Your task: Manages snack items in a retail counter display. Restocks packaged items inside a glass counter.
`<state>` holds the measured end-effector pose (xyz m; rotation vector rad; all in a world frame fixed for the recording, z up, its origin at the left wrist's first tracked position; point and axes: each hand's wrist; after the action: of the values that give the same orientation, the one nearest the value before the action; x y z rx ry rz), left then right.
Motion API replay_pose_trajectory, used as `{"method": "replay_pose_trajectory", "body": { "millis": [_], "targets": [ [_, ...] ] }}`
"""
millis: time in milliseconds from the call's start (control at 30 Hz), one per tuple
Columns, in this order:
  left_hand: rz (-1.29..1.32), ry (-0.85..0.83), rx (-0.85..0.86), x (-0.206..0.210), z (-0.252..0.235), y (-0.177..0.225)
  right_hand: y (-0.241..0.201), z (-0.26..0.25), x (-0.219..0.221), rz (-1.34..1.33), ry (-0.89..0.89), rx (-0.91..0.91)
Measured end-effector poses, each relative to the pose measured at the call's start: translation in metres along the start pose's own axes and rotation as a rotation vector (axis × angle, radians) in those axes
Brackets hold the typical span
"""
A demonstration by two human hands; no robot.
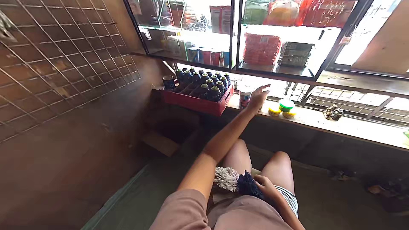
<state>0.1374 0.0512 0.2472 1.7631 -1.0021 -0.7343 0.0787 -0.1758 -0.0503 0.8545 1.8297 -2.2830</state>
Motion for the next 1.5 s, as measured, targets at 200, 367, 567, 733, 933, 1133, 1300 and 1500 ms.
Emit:
{"method": "replay_pose_trajectory", "body": {
  "millis": [200, 367, 567, 733, 933, 1133, 1300, 1500],
  "targets": [
    [-0.412, -0.064, 0.212, 0.022, -0.102, 0.054, -0.004, 0.003, 0.000, -0.043, 0.010, 0.023],
    [-0.586, 0.083, 0.238, 0.030, -0.152, 0.109, -0.002, 0.001, 0.000, -0.052, 0.011, 0.017],
    [-0.589, 0.295, 0.195, 0.040, -0.199, 0.152, 0.002, 0.001, -0.001, -0.051, 0.010, 0.018],
    [-0.841, 0.349, 0.124, 0.055, -0.202, 0.148, 0.005, 0.001, -0.002, -0.063, 0.006, 0.000],
    [-1.022, 0.268, 0.104, 0.069, -0.201, 0.123, 0.004, 0.002, -0.001, -0.078, -0.001, -0.022],
    [-0.820, 0.413, -0.006, 0.051, -0.214, 0.102, 0.004, 0.007, -0.001, -0.106, 0.030, -0.044],
    [-1.041, 0.327, 0.003, 0.050, -0.203, 0.110, 0.007, -0.003, 0.002, -0.069, -0.017, -0.040],
    [-0.966, 0.291, -0.033, 0.087, -0.199, 0.129, 0.001, -0.002, 0.000, -0.057, -0.031, -0.036]
  ]
}}
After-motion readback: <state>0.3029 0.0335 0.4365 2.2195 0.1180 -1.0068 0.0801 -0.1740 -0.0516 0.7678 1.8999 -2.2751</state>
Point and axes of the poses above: each hand's wrist, its own z-axis away from the middle knuckle, its own x-axis out of the palm, y = z × x
